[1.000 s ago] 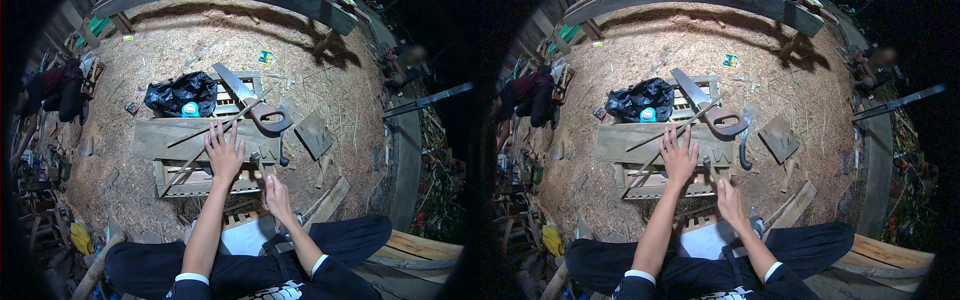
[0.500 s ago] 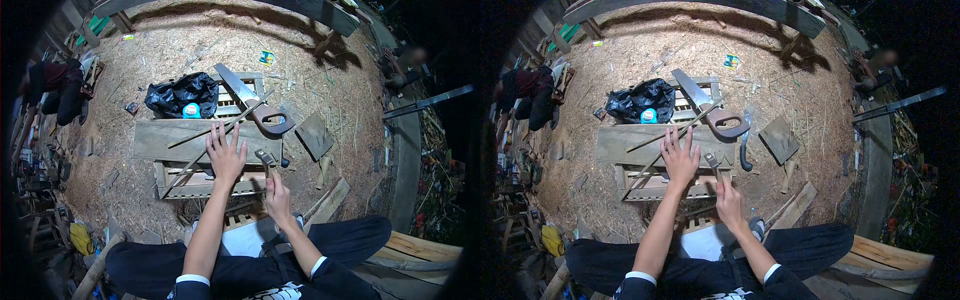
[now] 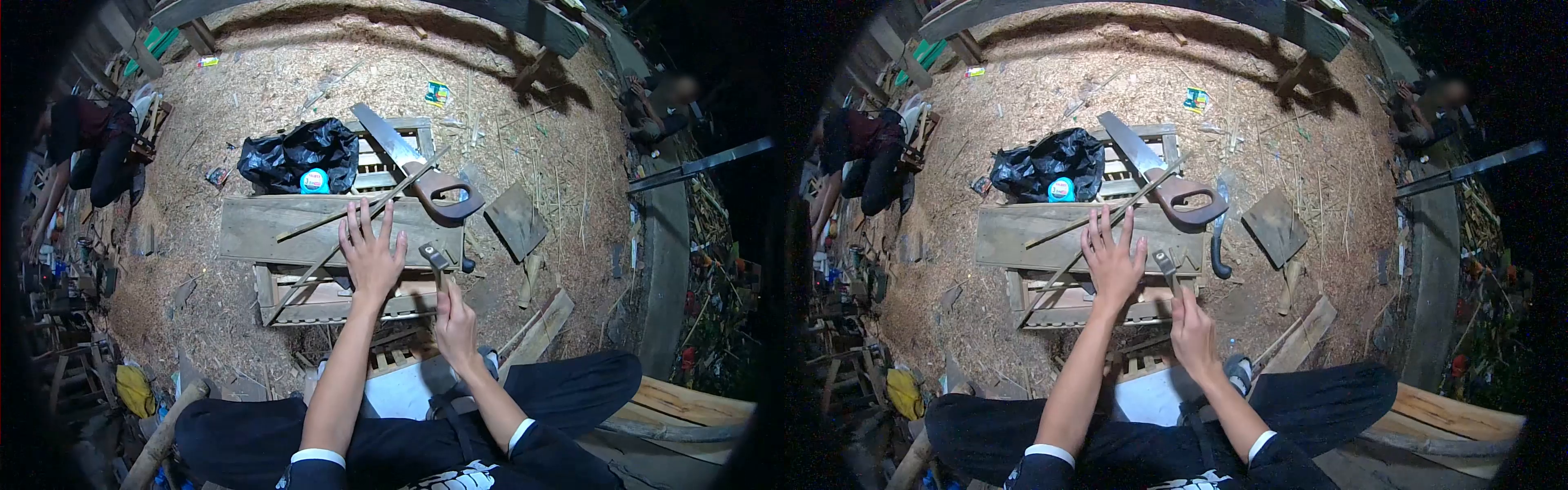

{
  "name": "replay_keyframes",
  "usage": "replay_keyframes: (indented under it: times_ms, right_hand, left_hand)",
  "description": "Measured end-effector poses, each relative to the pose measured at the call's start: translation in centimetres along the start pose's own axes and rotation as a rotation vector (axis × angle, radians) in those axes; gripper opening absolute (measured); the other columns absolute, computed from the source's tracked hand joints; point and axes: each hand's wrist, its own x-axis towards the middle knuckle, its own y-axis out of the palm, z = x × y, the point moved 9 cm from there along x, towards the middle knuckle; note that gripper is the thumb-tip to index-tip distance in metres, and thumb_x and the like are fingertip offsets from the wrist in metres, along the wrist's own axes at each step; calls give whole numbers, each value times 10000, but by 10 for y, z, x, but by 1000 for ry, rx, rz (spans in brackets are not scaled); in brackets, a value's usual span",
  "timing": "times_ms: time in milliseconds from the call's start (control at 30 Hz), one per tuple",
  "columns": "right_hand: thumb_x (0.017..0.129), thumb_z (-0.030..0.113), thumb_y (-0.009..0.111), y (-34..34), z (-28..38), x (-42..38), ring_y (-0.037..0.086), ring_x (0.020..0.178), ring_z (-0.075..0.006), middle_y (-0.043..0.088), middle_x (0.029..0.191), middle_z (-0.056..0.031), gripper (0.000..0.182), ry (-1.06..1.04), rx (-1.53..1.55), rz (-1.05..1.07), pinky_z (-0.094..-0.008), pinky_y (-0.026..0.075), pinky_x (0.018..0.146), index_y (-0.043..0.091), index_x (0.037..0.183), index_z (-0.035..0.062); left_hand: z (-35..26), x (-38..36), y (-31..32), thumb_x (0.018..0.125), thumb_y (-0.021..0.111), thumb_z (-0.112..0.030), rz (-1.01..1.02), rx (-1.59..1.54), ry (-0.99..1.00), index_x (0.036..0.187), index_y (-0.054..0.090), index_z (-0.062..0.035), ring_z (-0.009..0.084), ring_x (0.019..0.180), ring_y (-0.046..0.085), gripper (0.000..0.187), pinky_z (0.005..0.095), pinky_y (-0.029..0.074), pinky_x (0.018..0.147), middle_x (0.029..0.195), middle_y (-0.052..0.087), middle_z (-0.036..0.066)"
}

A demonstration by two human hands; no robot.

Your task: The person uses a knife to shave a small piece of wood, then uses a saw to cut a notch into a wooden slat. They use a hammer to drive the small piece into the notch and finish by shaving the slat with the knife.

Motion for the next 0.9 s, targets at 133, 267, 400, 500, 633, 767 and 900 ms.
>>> replay_keyframes:
  times_ms: [133, 267, 400, 500, 633, 767, 900]
  right_hand:
    - [1109, 271, 461, 17, -21, 4, 665, 853, -532, 686, 903, -312, 340, 196, -136, 235, -598, 504, 683, 572, 1322, 31]
    - [1107, 278, 459, -9, 3, -3, 665, 837, -539, 690, 887, -314, 299, -3, 1, -72, -606, 508, 704, 579, 1261, 51]
    - [1107, 294, 470, 13, -15, 2, 664, 882, -539, 689, 938, -320, 337, 182, -134, 237, -601, 511, 710, 569, 1342, 72]
    - [1105, 321, 468, -4, 4, -4, 667, 853, -529, 692, 879, -305, 335, 48, 19, -11, -593, 503, 693, 586, 1308, 82]
    - [1102, 308, 486, 14, -9, 5, 674, 892, -516, 700, 944, -298, 345, 154, -107, 234, -579, 516, 706, 598, 1321, 67]
    - [1068, 291, 546, -1, 1, 16, 707, 1027, -467, 727, 1049, -289, 401, 103, 129, 16, -504, 543, 877, 591, 1356, 15]
    - [971, 154, 651, -6, 19, 46, 714, 798, -250, 720, 895, -166, 429, 101, 181, -6, -406, 547, 733, 570, 1376, 39]
  left_hand:
    - [-1, 2, -3, 990, 579, -409, -7, -2, 14, 1575, 469, -218, 405, 1535, 259, 626, 570, 196, 1227, 1628, 349, 199]
    - [-1, 1, -1, 992, 576, -409, 3, -8, -2, 1565, 485, -216, 406, 1528, 269, 612, 569, 196, 1229, 1615, 363, 197]
    - [1, 3, -1, 1000, 569, -401, -23, 10, 5, 1570, 477, -220, 394, 1534, 262, 605, 564, 190, 1231, 1630, 350, 186]
    - [-1, 0, 0, 1019, 549, -390, 11, -3, 4, 1573, 471, -215, 395, 1537, 260, 586, 559, 201, 1227, 1646, 327, 183]
    - [-1, 0, 0, 1030, 547, -374, 6, 8, 20, 1584, 450, -205, 398, 1538, 254, 587, 563, 198, 1226, 1647, 323, 187]
    - [2, 1, -4, 1005, 584, -315, 43, -60, 24, 1598, 420, -167, 391, 1520, 300, 633, 574, 203, 1229, 1632, 355, 194]
    - [27, 9, -20, 977, 607, -251, -46, -185, -26, 1549, 465, -93, 327, 1433, 446, 610, 558, 239, 1221, 1474, 554, 142]
